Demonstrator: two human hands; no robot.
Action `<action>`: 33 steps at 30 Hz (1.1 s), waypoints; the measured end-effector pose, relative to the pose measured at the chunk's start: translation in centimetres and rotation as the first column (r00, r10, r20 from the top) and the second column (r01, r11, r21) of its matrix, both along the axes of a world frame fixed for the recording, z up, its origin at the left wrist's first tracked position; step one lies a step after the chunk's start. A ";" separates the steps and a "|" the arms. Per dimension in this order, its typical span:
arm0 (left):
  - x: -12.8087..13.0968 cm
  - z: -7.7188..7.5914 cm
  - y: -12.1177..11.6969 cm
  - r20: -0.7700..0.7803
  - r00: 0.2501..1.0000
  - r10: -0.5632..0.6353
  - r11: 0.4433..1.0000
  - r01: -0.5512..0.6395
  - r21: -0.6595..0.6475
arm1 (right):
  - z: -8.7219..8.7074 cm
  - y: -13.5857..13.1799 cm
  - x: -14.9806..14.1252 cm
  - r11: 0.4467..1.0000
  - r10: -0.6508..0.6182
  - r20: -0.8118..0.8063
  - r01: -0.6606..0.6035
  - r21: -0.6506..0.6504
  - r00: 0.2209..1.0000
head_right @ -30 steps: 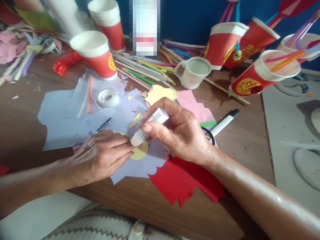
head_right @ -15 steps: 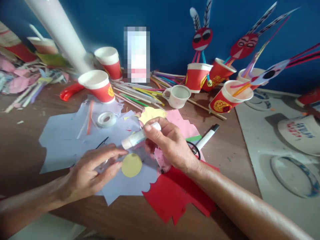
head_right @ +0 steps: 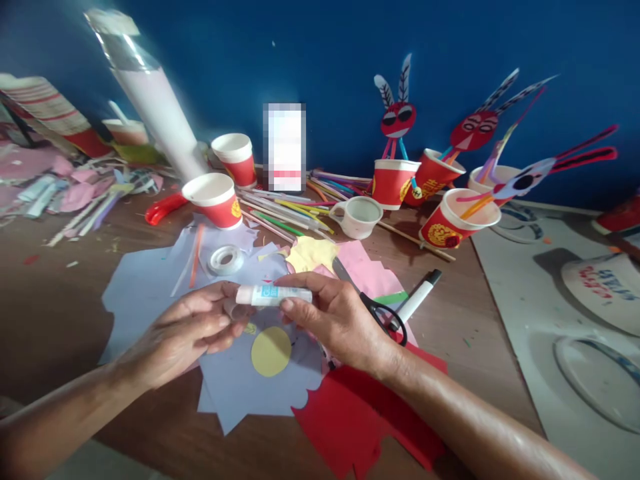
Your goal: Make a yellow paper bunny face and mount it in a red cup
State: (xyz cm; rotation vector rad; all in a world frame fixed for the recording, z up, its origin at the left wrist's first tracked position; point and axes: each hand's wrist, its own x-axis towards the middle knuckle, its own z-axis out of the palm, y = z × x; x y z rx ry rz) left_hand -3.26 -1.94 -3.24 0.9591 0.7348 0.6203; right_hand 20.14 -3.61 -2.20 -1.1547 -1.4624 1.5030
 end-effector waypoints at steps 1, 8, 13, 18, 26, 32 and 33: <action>0.0 0.0 0.1 0.035 0.999 0.003 1.000 -0.003 -0.004 | -0.1 0.0 0.0 1.000 -0.005 -0.001 0.005 -0.008 1.000; 1.4 0.1 -0.5 0.143 0.990 0.001 0.994 0.014 -0.104 | 0.3 -0.9 -1.9 0.990 -0.125 -0.194 0.108 -0.095 0.973; 2.2 0.1 -1.3 0.111 0.991 0.079 0.993 -0.069 -0.097 | 0.2 -2.2 -3.5 0.975 -0.100 -0.322 0.029 -0.218 0.941; 1.9 0.1 -1.2 0.091 0.986 0.136 0.990 -0.134 -0.032 | 0.0 -2.1 -3.3 0.937 0.072 -0.311 -0.171 -0.304 0.948; 1.7 0.3 -0.7 0.073 0.982 0.172 0.985 -0.172 -0.011 | 0.2 -2.2 -2.3 0.991 0.109 0.210 -0.122 0.048 0.972; 1.8 0.1 -0.7 0.068 0.982 0.177 0.984 -0.178 -0.001 | 0.5 -2.5 -2.1 0.980 0.008 0.379 -0.083 0.182 0.925; 1.7 0.1 -0.7 0.072 0.981 0.178 0.984 -0.178 -0.004 | 0.6 -2.4 -2.0 0.987 0.088 0.297 -0.123 0.099 0.951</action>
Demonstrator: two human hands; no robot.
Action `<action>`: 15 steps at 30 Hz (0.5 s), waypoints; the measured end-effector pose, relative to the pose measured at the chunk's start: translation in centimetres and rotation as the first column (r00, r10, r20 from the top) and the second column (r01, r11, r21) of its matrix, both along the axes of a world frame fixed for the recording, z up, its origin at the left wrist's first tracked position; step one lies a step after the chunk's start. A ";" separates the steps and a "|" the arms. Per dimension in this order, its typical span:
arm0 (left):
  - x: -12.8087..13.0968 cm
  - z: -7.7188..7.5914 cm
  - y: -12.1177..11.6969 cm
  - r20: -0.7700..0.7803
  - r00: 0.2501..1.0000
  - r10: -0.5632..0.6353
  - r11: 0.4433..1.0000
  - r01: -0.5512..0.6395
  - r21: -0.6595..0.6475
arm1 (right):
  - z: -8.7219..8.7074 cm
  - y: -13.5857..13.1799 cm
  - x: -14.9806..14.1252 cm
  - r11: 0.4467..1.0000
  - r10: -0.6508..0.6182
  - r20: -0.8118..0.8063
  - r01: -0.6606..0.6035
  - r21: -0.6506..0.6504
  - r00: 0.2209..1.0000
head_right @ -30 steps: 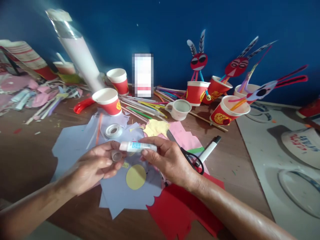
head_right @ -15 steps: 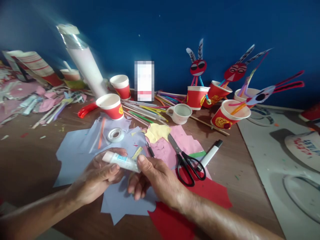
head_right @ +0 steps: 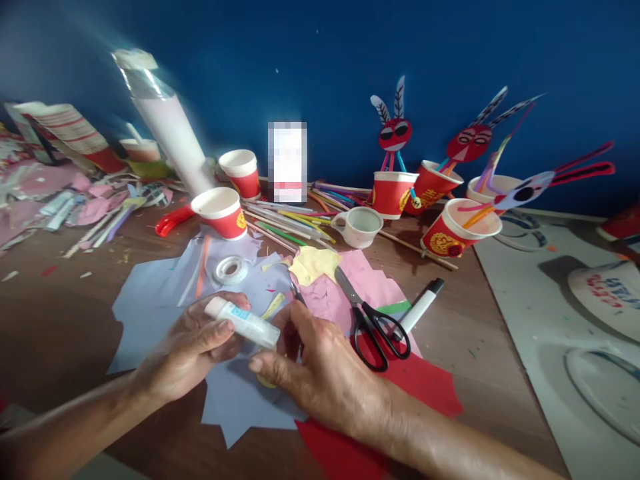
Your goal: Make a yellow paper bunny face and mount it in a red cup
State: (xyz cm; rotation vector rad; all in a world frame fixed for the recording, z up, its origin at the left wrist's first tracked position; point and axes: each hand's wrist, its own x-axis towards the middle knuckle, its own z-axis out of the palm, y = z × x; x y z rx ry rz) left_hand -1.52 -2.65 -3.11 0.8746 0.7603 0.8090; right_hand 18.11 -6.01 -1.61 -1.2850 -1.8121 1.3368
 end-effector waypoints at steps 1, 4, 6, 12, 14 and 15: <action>0.0 0.0 0.0 0.006 1.000 -0.003 1.000 0.003 -0.002 | 0.0 0.1 0.0 0.994 0.054 -0.098 -0.063 -0.090 0.994; -0.1 0.0 0.0 0.010 0.999 -0.035 0.999 0.035 0.014 | -0.1 0.4 -0.1 0.940 0.117 -0.331 -0.212 -0.267 0.937; -0.2 0.1 0.1 0.005 0.999 -0.048 0.998 0.048 0.036 | -0.2 0.5 -0.3 0.940 0.105 -0.322 -0.200 -0.275 0.941; -0.3 0.0 0.1 -0.050 0.998 -0.028 0.999 0.029 0.021 | -0.3 0.1 -0.2 0.947 -0.110 0.244 0.027 0.321 0.963; -0.2 0.0 0.1 -0.058 0.998 -0.029 1.000 0.029 -0.001 | -0.3 0.0 -0.1 0.941 -0.131 0.242 0.044 0.335 0.961; -0.2 0.1 0.1 -0.053 0.998 -0.034 0.999 0.033 -0.010 | -0.3 0.0 -0.1 0.964 -0.093 0.195 0.039 0.264 0.976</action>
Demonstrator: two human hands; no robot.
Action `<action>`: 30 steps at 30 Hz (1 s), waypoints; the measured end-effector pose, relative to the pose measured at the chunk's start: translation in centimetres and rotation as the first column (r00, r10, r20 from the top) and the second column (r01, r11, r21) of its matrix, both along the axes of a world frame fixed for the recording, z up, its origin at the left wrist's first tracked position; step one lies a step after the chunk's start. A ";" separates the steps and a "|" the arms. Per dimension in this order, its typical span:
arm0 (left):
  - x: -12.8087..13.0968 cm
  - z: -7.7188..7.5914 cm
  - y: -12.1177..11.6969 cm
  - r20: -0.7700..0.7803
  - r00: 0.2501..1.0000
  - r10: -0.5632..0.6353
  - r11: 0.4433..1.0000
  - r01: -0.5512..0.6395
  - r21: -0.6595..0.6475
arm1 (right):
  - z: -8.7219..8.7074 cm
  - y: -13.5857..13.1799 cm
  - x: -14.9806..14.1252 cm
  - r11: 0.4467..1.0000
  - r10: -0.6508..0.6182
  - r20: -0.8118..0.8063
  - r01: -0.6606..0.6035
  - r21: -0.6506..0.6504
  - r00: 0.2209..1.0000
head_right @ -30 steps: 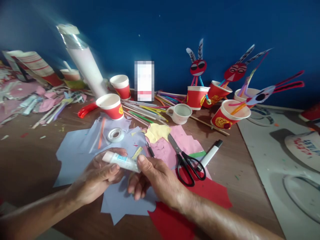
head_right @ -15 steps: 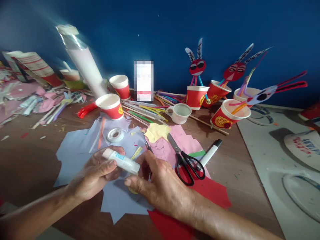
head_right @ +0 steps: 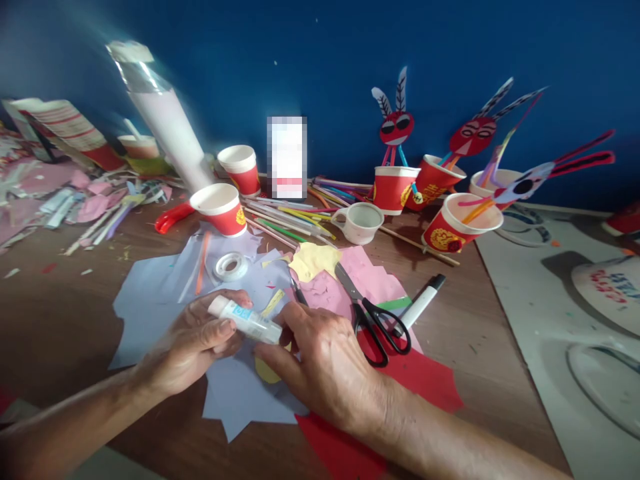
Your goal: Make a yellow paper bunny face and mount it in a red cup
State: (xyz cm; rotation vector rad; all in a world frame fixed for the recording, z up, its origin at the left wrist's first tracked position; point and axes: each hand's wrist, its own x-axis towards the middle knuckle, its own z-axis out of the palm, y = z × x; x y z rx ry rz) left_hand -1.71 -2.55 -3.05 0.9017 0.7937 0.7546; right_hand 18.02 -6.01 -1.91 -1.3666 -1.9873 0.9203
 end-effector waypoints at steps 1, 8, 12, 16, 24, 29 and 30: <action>0.0 0.0 0.0 0.012 1.000 -0.005 1.000 0.005 -0.006 | 0.1 0.1 0.0 0.993 0.038 -0.086 -0.047 -0.104 0.996; -0.2 -0.2 -0.2 0.030 0.998 -0.048 0.999 0.048 0.025 | 0.9 0.5 -0.1 0.842 0.115 -0.378 -0.292 -0.453 0.919; -0.2 -0.1 -0.1 0.057 0.998 -0.013 1.000 0.011 0.025 | 1.1 0.3 -0.2 0.996 0.085 0.142 -0.087 0.006 0.986; -0.1 -0.2 0.1 0.089 0.996 0.013 1.000 -0.013 -0.005 | 0.3 0.4 -0.1 0.831 -0.126 0.391 -0.119 0.544 0.912; -0.1 0.0 0.2 0.107 0.994 -0.002 1.000 0.006 -0.030 | 0.7 0.3 0.1 0.978 -0.041 0.148 0.010 0.207 0.988; 0.0 0.2 -0.1 0.074 0.997 -0.015 1.000 0.016 -0.017 | 1.6 0.4 0.2 0.935 0.109 -0.170 -0.159 -0.317 0.979; 0.0 0.2 -0.1 0.067 0.998 -0.003 1.000 0.004 -0.015 | 1.6 0.4 0.2 0.947 0.105 -0.138 -0.141 -0.287 0.985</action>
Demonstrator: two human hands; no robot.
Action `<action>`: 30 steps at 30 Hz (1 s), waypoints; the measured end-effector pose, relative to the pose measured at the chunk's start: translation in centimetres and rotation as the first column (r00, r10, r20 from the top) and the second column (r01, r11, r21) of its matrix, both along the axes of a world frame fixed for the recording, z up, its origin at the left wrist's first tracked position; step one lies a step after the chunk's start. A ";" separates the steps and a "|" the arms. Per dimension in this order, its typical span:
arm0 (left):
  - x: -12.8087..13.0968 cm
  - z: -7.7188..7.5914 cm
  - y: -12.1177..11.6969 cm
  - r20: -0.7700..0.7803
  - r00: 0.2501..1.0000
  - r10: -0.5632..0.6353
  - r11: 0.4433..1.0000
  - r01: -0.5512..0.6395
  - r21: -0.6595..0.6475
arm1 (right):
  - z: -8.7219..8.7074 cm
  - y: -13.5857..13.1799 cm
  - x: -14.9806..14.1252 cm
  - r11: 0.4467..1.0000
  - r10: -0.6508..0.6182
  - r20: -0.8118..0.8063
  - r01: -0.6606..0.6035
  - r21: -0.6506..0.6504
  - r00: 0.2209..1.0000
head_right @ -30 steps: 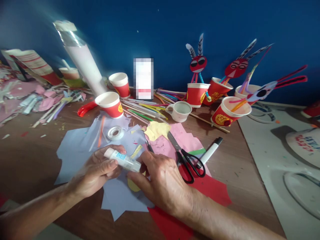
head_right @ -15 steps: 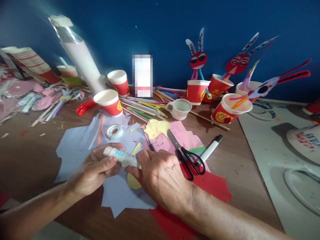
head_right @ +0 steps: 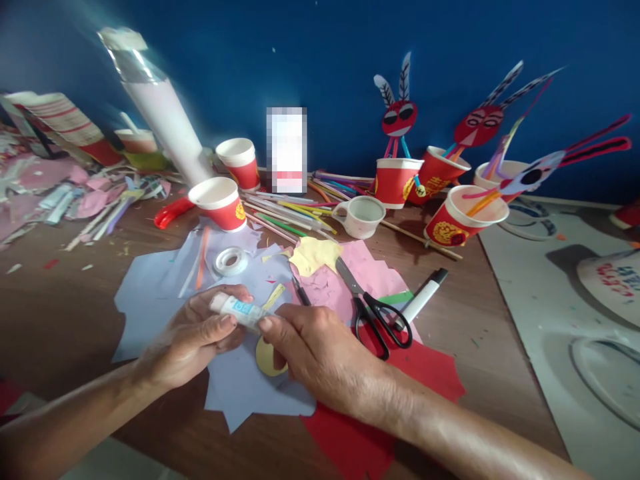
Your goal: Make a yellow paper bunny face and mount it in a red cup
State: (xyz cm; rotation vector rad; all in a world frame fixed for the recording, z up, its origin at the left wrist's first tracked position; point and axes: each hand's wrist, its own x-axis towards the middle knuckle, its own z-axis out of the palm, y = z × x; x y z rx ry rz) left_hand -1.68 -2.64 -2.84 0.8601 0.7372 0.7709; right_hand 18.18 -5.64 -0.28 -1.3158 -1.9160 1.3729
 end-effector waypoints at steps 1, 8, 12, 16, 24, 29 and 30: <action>0.0 -0.1 0.0 -0.006 1.000 0.012 1.000 -0.012 0.000 | -0.1 0.0 -0.1 0.995 -0.026 0.063 0.020 0.094 0.998; 0.0 -0.5 0.2 0.024 1.000 0.013 1.000 -0.013 -0.016 | -1.9 -0.2 -0.2 0.552 -0.349 0.307 -0.070 0.831 0.886; 0.0 -0.3 0.2 0.051 0.999 -0.015 0.999 0.017 -0.037 | -1.6 -0.1 -0.1 0.732 -0.271 0.219 0.053 0.680 0.937; 0.0 -0.4 0.1 0.050 0.998 -0.044 0.997 0.047 -0.055 | -0.9 -0.1 -0.3 0.969 -0.101 0.086 0.078 0.236 0.991; -0.2 -0.2 0.4 0.036 0.998 -0.048 0.994 0.051 -0.098 | -1.5 0.7 0.4 0.936 -0.309 0.033 0.297 0.189 0.951; -0.3 0.1 1.3 0.096 0.981 0.169 0.950 -0.136 -0.281 | -1.7 1.1 1.1 0.897 -0.347 0.061 0.312 0.314 0.936; -0.3 0.1 1.4 0.108 0.975 0.192 0.944 -0.153 -0.293 | -1.7 1.0 1.0 0.888 -0.338 0.062 0.297 0.350 0.939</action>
